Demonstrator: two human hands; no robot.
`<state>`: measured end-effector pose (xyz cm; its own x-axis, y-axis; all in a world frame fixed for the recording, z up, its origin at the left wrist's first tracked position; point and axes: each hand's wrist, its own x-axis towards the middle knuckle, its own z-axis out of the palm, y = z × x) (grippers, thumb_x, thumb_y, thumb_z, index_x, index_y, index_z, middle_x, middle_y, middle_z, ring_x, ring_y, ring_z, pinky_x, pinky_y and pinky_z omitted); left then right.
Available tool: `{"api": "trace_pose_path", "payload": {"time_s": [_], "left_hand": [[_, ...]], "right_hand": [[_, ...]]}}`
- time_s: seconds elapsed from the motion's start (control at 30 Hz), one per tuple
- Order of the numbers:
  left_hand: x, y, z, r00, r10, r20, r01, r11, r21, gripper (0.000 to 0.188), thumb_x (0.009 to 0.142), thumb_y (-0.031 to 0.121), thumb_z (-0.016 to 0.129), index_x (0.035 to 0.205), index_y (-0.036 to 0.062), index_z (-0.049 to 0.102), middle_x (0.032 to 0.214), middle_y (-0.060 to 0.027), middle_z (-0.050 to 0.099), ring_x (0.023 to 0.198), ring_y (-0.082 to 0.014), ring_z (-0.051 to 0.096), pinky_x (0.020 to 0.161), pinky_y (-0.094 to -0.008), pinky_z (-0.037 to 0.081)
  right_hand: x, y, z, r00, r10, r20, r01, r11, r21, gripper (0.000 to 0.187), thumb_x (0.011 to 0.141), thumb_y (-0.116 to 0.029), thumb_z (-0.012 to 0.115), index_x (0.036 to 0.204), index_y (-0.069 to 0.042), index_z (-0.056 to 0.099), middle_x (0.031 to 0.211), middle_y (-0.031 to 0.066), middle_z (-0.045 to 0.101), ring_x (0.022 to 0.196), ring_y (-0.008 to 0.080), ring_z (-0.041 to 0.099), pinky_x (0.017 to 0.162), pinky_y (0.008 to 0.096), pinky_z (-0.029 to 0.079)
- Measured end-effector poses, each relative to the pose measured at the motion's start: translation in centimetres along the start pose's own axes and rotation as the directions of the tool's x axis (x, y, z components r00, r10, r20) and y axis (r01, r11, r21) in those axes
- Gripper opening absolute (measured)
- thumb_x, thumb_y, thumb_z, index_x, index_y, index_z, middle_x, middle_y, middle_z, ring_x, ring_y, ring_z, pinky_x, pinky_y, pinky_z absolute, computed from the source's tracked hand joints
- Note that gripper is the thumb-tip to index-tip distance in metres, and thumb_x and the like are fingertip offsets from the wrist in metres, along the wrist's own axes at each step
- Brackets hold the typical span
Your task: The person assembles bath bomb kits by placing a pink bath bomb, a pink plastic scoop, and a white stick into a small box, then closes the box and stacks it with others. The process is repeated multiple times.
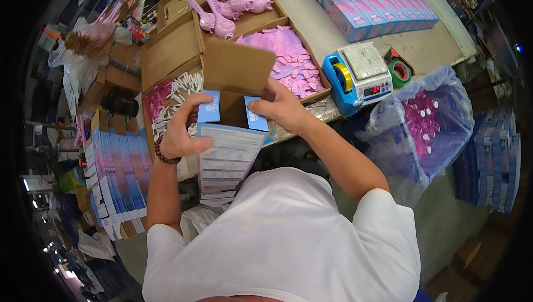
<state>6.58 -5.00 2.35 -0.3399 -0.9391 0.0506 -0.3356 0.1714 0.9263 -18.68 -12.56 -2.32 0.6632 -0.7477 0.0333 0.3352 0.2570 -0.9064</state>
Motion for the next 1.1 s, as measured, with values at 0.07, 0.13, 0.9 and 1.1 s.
{"api": "trace_pose_path", "payload": {"time_s": [0.07, 0.13, 0.9, 1.1], "left_hand": [[-0.3, -0.9, -0.4, 0.986, -0.067, -0.154, 0.029, 0.97, -0.24, 0.085, 0.067, 0.025, 0.079, 0.14, 0.0061, 0.039, 0.121, -0.0117, 0.052, 0.107, -0.0196, 0.056, 0.089, -0.0307, 0.047], [-0.9, -2.5, -1.8, 0.971, -0.155, -0.182, 0.085, 0.935, -0.344, 0.095, 0.069, 0.02, 0.078, 0.148, 0.0057, 0.028, 0.122, -0.015, 0.055, 0.101, -0.0185, 0.06, 0.088, -0.03, 0.048], [0.6, -6.0, 3.9, 0.964, -0.229, -0.133, 0.164, 0.91, -0.381, 0.09, 0.071, 0.022, 0.08, 0.145, 0.0026, 0.033, 0.113, -0.0138, 0.057, 0.091, -0.0144, 0.06, 0.079, -0.0278, 0.051], [1.5, -2.3, 7.4, 0.99, -0.041, -0.136, 0.056, 0.993, 0.107, 0.093, 0.069, 0.03, 0.08, 0.144, 0.0015, 0.034, 0.119, -0.0168, 0.053, 0.109, -0.0251, 0.055, 0.09, -0.0348, 0.048]], "right_hand": [[0.8, 0.0, 0.4, 0.954, -0.255, 0.161, 0.296, 0.891, -0.344, 0.049, 0.089, -0.001, 0.052, 0.137, -0.001, 0.046, 0.136, 0.0115, 0.05, 0.123, 0.0189, 0.048, 0.103, 0.0321, 0.038], [0.5, -0.9, 0.9, 0.938, -0.065, 0.339, 0.217, 0.875, -0.433, 0.045, 0.09, -0.012, 0.059, 0.134, -0.004, 0.051, 0.14, 0.0156, 0.047, 0.126, 0.0228, 0.046, 0.101, 0.0345, 0.041], [-4.6, 1.8, 2.4, 0.987, -0.066, 0.147, 0.143, 0.783, -0.606, 0.049, 0.099, -0.022, 0.05, 0.142, -0.002, 0.038, 0.146, 0.0154, 0.041, 0.135, 0.0265, 0.038, 0.112, 0.0379, 0.028], [-7.0, 1.7, -8.6, 0.903, -0.232, -0.36, -0.068, 0.751, -0.656, 0.041, 0.095, -0.027, 0.058, 0.127, 0.0, 0.056, 0.12, 0.0115, 0.061, 0.112, 0.0207, 0.056, 0.096, 0.0327, 0.043]]}}
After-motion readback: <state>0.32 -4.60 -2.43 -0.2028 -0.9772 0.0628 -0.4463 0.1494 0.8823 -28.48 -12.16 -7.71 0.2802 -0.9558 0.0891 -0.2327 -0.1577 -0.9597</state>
